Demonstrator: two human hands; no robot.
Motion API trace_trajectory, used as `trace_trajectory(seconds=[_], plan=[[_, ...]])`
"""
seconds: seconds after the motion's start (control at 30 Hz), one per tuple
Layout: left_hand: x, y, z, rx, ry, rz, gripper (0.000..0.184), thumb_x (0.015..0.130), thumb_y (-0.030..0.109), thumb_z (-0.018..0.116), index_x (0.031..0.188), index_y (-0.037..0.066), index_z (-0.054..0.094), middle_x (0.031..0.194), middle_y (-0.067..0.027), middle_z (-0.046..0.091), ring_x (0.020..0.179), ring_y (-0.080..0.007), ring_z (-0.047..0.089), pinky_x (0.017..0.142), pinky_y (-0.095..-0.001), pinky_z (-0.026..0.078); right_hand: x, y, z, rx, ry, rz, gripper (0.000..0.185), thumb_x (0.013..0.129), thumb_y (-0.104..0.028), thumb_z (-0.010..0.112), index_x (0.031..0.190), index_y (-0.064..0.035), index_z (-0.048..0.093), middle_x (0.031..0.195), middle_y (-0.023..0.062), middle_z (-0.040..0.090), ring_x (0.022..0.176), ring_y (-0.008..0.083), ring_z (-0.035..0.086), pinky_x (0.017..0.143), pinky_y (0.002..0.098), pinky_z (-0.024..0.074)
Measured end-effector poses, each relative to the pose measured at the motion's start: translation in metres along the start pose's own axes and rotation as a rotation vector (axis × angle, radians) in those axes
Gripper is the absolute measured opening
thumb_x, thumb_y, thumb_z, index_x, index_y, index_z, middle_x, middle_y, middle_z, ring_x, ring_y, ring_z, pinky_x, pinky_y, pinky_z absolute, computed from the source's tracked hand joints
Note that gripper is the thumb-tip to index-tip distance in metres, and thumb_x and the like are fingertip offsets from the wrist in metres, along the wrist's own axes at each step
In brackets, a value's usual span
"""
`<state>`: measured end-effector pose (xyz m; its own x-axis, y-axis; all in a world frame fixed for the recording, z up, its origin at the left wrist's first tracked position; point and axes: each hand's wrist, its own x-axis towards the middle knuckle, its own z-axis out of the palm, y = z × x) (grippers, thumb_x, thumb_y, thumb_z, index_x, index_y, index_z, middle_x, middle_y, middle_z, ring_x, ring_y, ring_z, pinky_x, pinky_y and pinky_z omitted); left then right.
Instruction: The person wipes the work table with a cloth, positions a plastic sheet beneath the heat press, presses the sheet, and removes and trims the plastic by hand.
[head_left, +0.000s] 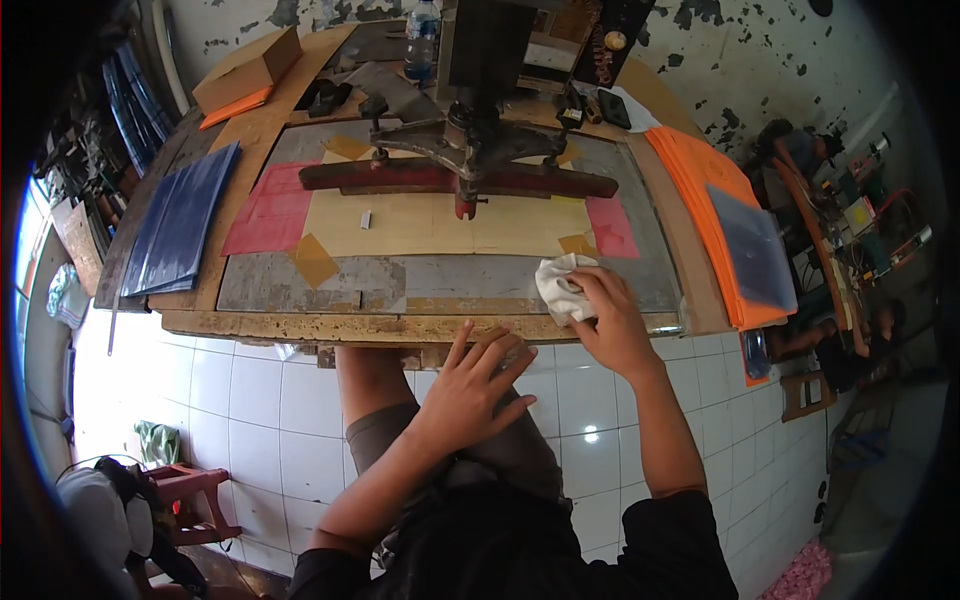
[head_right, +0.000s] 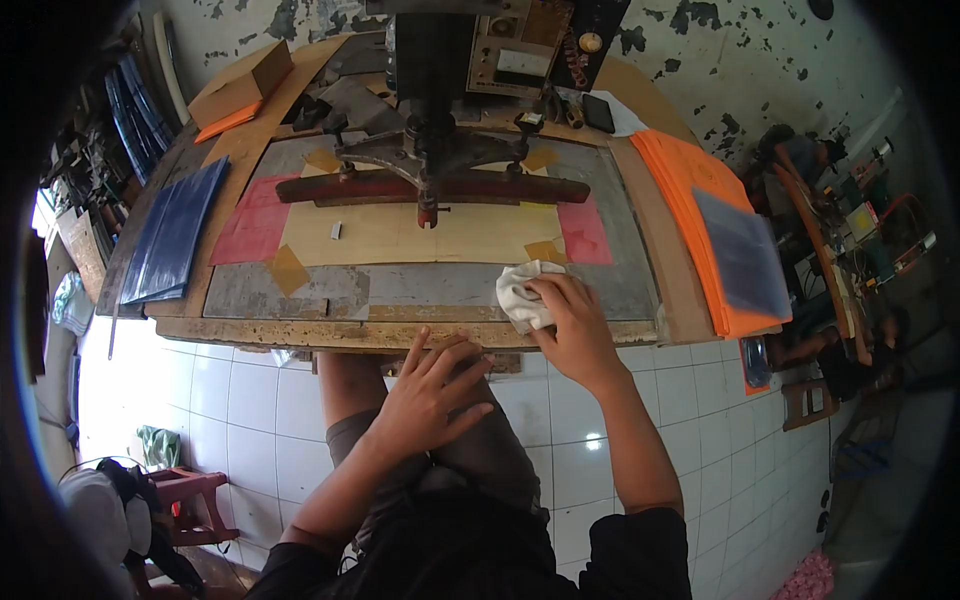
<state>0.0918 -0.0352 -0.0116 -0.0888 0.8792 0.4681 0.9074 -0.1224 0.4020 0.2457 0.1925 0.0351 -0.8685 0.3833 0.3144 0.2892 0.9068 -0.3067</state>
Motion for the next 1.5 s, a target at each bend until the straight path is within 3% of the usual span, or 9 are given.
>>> trace_trajectory(seconds=[0.13, 0.27, 0.4, 0.57, 0.73, 0.87, 1.0, 1.13, 1.5], plan=[[0.009, -0.015, -0.003, -0.086, -0.058, 0.054, 0.052, 0.099, 0.039, 0.076, 0.143, 0.012, 0.068, 0.146, -0.0126, 0.061, 0.15, -0.031, 0.051, 0.131, -0.0618, 0.028, -0.001, -0.017, -0.004, -0.175, 0.14, -0.089, 0.055, 0.1, -0.034, 0.078, 0.148, -0.0114, 0.063, 0.156, 0.0156, 0.055, 0.149, 0.0436, 0.047, 0.125, 0.0606, 0.0373], [0.022, -0.034, -0.014, 0.056, 0.009, -0.01, 0.048, 0.1, 0.037, 0.074, 0.14, 0.011, 0.069, 0.16, -0.0099, 0.057, 0.156, -0.0305, 0.045, 0.133, -0.0613, 0.024, -0.001, -0.005, 0.019, 0.036, 0.07, -0.085, 0.058, 0.098, -0.024, 0.08, 0.154, -0.0228, 0.063, 0.158, 0.0173, 0.054, 0.148, 0.0457, 0.048, 0.124, 0.0577, 0.0411], [0.013, -0.032, -0.005, 0.12, 0.017, -0.038, 0.05, 0.1, 0.041, 0.074, 0.141, 0.013, 0.069, 0.161, -0.0075, 0.056, 0.157, -0.0311, 0.044, 0.133, -0.064, 0.02, 0.005, 0.034, 0.011, 0.002, 0.182, 0.128, 0.052, 0.1, -0.017, 0.076, 0.15, -0.0156, 0.066, 0.155, 0.0183, 0.057, 0.145, 0.0441, 0.051, 0.123, 0.0564, 0.0425], [0.009, -0.03, 0.003, 0.135, 0.004, -0.094, 0.055, 0.099, 0.045, 0.074, 0.145, 0.015, 0.067, 0.163, -0.0053, 0.055, 0.156, -0.0309, 0.044, 0.133, -0.0666, 0.018, 0.011, -0.041, 0.029, 0.1, 0.05, -0.153, 0.046, 0.103, -0.02, 0.073, 0.147, -0.0142, 0.068, 0.153, 0.0168, 0.058, 0.146, 0.0421, 0.052, 0.123, 0.0565, 0.0416], [0.007, -0.031, 0.008, 0.16, 0.024, -0.084, 0.061, 0.099, 0.046, 0.074, 0.151, 0.016, 0.063, 0.166, -0.0032, 0.052, 0.157, -0.0305, 0.043, 0.133, -0.0667, 0.015, 0.046, 0.001, 0.03, 0.066, 0.157, 0.045, 0.043, 0.1, -0.015, 0.074, 0.143, -0.0135, 0.07, 0.149, 0.0134, 0.062, 0.145, 0.041, 0.053, 0.123, 0.0527, 0.0431], [0.006, -0.031, 0.01, 0.159, 0.022, -0.105, 0.063, 0.1, 0.047, 0.073, 0.153, 0.017, 0.062, 0.169, -0.0018, 0.051, 0.157, -0.0305, 0.042, 0.134, -0.0667, 0.014, 0.044, -0.038, 0.042, 0.158, 0.093, -0.227, 0.038, 0.101, -0.013, 0.071, 0.139, -0.0118, 0.072, 0.146, 0.0153, 0.064, 0.138, 0.0403, 0.058, 0.118, 0.0538, 0.0465], [0.006, -0.028, 0.01, 0.162, 0.022, -0.113, 0.063, 0.1, 0.049, 0.072, 0.154, 0.017, 0.061, 0.168, -0.003, 0.051, 0.158, -0.0308, 0.042, 0.133, -0.0672, 0.013, 0.066, 0.003, 0.04, 0.038, 0.209, 0.051, 0.04, 0.1, -0.009, 0.071, 0.14, -0.0125, 0.072, 0.146, 0.0161, 0.065, 0.136, 0.0416, 0.059, 0.118, 0.054, 0.0467], [0.006, -0.026, 0.009, 0.175, 0.011, -0.129, 0.065, 0.1, 0.051, 0.072, 0.153, 0.016, 0.061, 0.169, -0.0037, 0.05, 0.158, -0.0317, 0.04, 0.133, -0.0676, 0.013, 0.043, -0.029, 0.037, 0.057, 0.092, -0.173, 0.045, 0.099, -0.01, 0.074, 0.144, -0.0158, 0.071, 0.147, 0.0159, 0.064, 0.137, 0.0406, 0.06, 0.118, 0.0535, 0.047], [0.008, -0.022, 0.01, 0.186, 0.028, -0.127, 0.064, 0.099, 0.053, 0.072, 0.15, 0.015, 0.064, 0.169, -0.0045, 0.049, 0.157, -0.0331, 0.041, 0.132, -0.0694, 0.017, -0.037, 0.103, -0.022, -0.239, 0.281, 0.502, 0.04, 0.105, -0.012, 0.065, 0.145, -0.0107, 0.068, 0.145, 0.0189, 0.066, 0.136, 0.0426, 0.061, 0.115, 0.0512, 0.0498]])
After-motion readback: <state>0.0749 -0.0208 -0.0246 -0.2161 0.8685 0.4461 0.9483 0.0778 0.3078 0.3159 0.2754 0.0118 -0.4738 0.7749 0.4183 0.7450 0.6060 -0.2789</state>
